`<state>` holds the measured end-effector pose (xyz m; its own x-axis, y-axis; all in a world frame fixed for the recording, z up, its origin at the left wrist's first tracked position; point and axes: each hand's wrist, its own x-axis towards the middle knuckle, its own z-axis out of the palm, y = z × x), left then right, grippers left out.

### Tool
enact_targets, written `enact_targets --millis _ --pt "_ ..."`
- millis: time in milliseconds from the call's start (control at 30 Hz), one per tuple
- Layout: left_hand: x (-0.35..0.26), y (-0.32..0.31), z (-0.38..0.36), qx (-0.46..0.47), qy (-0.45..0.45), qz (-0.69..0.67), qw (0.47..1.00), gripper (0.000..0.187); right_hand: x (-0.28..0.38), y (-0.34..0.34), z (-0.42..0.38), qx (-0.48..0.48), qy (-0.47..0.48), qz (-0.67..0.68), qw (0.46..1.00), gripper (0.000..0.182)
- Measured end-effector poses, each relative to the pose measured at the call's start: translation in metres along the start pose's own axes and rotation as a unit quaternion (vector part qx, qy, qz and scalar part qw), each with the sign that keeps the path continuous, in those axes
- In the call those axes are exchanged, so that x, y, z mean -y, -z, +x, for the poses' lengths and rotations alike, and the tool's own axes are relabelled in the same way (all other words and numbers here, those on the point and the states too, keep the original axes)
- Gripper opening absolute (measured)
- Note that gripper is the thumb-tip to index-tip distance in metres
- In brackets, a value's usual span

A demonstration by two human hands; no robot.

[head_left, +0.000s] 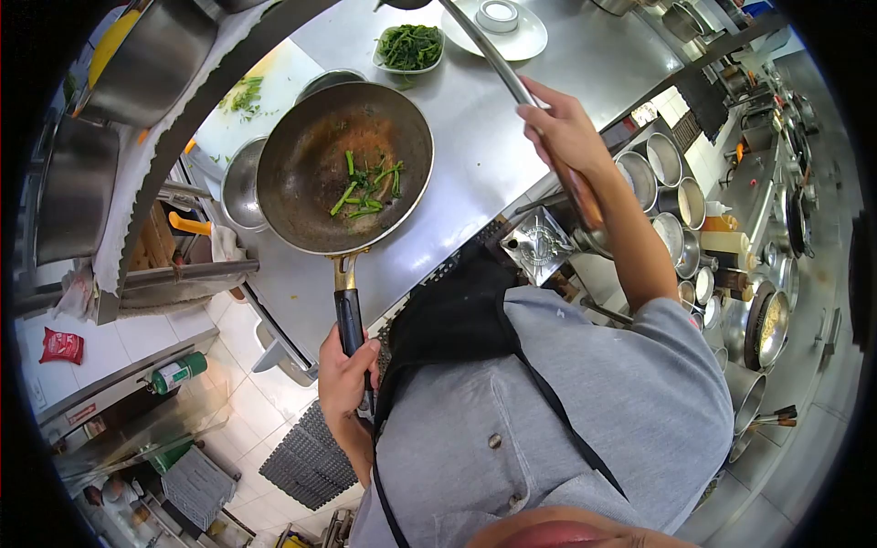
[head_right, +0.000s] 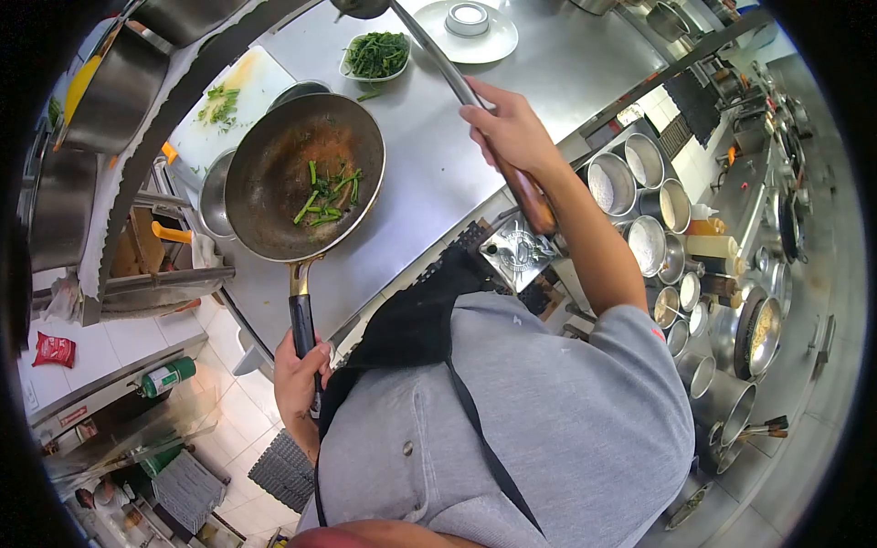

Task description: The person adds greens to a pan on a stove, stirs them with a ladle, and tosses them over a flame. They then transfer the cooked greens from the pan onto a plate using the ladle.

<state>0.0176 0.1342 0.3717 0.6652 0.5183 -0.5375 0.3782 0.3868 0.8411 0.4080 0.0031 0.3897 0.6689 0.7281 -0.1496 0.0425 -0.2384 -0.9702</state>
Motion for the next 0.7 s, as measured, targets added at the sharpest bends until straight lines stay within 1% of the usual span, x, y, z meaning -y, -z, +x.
enact_targets --millis 33,100,167,233,333,367,400,433,467,500,567,600,633,700 --pt "-0.001 -0.001 0.0 -0.008 0.0 0.004 1.0 0.016 0.007 0.004 -0.015 0.0 -0.002 0.001 1.0 0.055" --pt "-0.002 -0.001 0.0 -0.018 0.005 0.007 1.0 0.017 0.015 0.009 -0.044 0.023 -0.048 0.142 0.989 0.054" --pt "-0.005 -0.001 0.005 -0.013 0.005 0.017 1.0 0.018 0.013 0.014 -0.063 0.057 -0.051 0.17 0.982 0.054" --pt "-0.009 -0.001 0.007 -0.025 0.024 0.016 0.999 0.018 0.009 0.013 -0.076 0.088 -0.053 0.169 0.98 0.055" --pt "-0.008 -0.003 0.018 -0.003 -0.01 0.054 0.999 0.019 0.004 0.014 -0.086 0.126 -0.065 -0.015 0.99 0.06" --pt "-0.01 -0.004 0.021 -0.006 -0.008 0.051 0.999 0.019 0.001 0.012 -0.085 0.13 -0.068 -0.016 0.989 0.06" --pt "-0.011 -0.005 0.024 -0.005 -0.019 0.07 0.997 0.02 -0.004 0.008 -0.084 0.128 -0.001 -0.133 0.983 0.061" --pt "-0.012 -0.007 0.028 -0.004 -0.031 0.089 0.996 0.02 -0.01 0.006 -0.082 0.124 0.066 -0.248 0.958 0.062" --pt "-0.013 -0.007 0.032 -0.013 -0.036 0.105 0.994 0.02 -0.016 0.005 -0.08 0.133 0.067 -0.317 0.937 0.065" --pt "-0.015 -0.008 0.035 -0.013 -0.036 0.103 0.994 0.02 -0.026 0.005 -0.082 0.133 0.066 -0.319 0.936 0.065" --pt "-0.025 -0.009 0.04 -0.02 -0.047 0.135 0.99 0.02 -0.045 0.011 -0.083 0.129 0.219 -0.404 0.879 0.066" --pt "-0.028 -0.008 0.042 -0.026 -0.047 0.163 0.985 0.021 -0.044 0.023 -0.09 0.15 0.216 -0.446 0.855 0.067" --pt "-0.03 -0.006 0.044 -0.029 -0.047 0.159 0.986 0.021 -0.037 0.036 -0.097 0.154 0.219 -0.448 0.853 0.067" --pt "-0.032 -0.004 0.046 -0.054 -0.08 0.237 0.967 0.023 -0.018 0.063 -0.11 0.189 0.182 -0.528 0.808 0.068"
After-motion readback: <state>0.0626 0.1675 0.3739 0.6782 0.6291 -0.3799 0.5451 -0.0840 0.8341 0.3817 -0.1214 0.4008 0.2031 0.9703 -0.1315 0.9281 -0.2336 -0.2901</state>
